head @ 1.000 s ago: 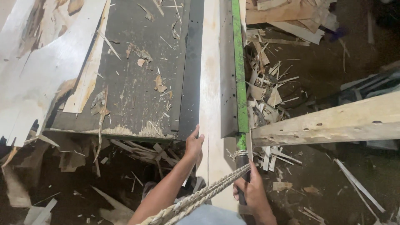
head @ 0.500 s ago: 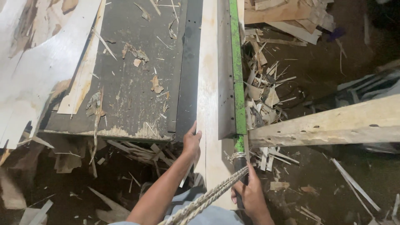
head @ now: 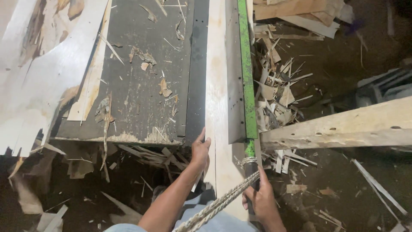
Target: The person is sawing wood into thin strips using a large industrial saw blade.
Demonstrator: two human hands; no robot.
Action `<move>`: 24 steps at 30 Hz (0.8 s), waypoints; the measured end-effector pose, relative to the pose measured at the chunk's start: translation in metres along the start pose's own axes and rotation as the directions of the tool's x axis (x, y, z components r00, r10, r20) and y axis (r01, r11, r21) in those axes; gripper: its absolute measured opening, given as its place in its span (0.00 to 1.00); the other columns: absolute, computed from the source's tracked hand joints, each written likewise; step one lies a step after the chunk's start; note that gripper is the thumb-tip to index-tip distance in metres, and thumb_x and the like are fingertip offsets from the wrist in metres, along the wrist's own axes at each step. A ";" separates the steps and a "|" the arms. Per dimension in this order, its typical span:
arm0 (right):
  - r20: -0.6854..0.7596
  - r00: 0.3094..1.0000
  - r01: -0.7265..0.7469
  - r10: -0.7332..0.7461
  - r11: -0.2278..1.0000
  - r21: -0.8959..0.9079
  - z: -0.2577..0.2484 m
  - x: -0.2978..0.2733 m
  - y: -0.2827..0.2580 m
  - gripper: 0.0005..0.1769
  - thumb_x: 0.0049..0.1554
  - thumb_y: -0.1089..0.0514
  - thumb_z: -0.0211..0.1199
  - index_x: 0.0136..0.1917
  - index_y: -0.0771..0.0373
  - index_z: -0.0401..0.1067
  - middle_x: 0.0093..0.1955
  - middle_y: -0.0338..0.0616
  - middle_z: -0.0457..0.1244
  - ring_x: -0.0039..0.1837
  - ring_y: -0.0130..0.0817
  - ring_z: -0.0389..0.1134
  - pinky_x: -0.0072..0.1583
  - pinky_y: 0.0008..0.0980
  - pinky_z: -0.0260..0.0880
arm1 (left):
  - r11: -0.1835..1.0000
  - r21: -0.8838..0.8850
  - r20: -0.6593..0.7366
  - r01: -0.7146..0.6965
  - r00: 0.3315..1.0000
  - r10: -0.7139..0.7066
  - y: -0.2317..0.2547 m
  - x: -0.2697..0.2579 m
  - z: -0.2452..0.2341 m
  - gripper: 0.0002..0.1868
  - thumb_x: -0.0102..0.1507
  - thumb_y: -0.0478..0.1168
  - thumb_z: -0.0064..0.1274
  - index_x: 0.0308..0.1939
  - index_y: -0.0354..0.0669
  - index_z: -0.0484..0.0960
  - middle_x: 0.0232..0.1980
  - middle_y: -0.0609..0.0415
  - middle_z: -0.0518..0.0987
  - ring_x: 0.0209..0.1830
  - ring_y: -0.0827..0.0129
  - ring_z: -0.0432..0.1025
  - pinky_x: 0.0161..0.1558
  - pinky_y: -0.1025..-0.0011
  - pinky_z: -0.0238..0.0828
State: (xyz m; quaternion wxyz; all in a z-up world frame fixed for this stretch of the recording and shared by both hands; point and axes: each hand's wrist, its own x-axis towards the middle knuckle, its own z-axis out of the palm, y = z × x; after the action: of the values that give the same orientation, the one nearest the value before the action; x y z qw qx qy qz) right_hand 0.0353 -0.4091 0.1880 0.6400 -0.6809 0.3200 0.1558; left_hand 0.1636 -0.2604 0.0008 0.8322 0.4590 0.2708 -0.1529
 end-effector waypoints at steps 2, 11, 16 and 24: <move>0.011 1.000 0.021 -0.021 1.000 0.000 0.001 0.002 0.005 0.37 0.52 0.69 0.58 0.74 0.58 0.57 0.29 0.46 0.60 0.25 0.34 0.61 0.27 0.35 0.62 | 1.000 -0.027 0.011 0.005 1.000 -0.005 -0.005 0.006 -0.002 0.31 0.68 0.27 0.42 0.76 0.41 0.60 0.73 0.38 0.67 0.67 0.59 0.70 0.66 0.70 0.68; 0.022 0.998 0.065 -0.064 0.998 -0.004 -0.005 0.010 0.020 0.38 0.50 0.69 0.58 0.73 0.56 0.57 0.31 0.43 0.60 0.27 0.31 0.61 0.28 0.33 0.63 | 0.999 -0.025 -0.002 -0.026 1.000 0.026 -0.018 0.028 -0.003 0.31 0.67 0.26 0.44 0.75 0.38 0.62 0.73 0.39 0.69 0.66 0.63 0.70 0.65 0.72 0.66; 0.028 0.993 0.115 -0.116 0.992 0.044 -0.004 0.007 0.020 0.36 0.51 0.69 0.60 0.72 0.58 0.58 0.33 0.41 0.61 0.28 0.29 0.61 0.28 0.32 0.63 | 0.999 0.001 -0.003 -0.049 0.999 0.049 -0.012 0.023 0.001 0.31 0.67 0.27 0.45 0.75 0.38 0.63 0.73 0.40 0.70 0.65 0.64 0.70 0.64 0.74 0.65; -0.020 0.998 0.064 -0.064 0.998 -0.029 -0.002 -0.003 0.008 0.36 0.52 0.66 0.64 0.73 0.54 0.59 0.34 0.41 0.61 0.28 0.29 0.60 0.28 0.31 0.63 | 0.997 -0.009 -0.002 -0.083 0.997 0.083 -0.026 0.033 -0.001 0.30 0.67 0.27 0.46 0.75 0.39 0.63 0.73 0.41 0.71 0.66 0.63 0.70 0.64 0.73 0.66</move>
State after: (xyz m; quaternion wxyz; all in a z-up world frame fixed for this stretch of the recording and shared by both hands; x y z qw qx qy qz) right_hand 0.0276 -0.4101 0.1842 0.6315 -0.7016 0.3024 0.1327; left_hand 0.1766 -0.2736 -0.0371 0.8396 0.4664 0.2530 -0.1165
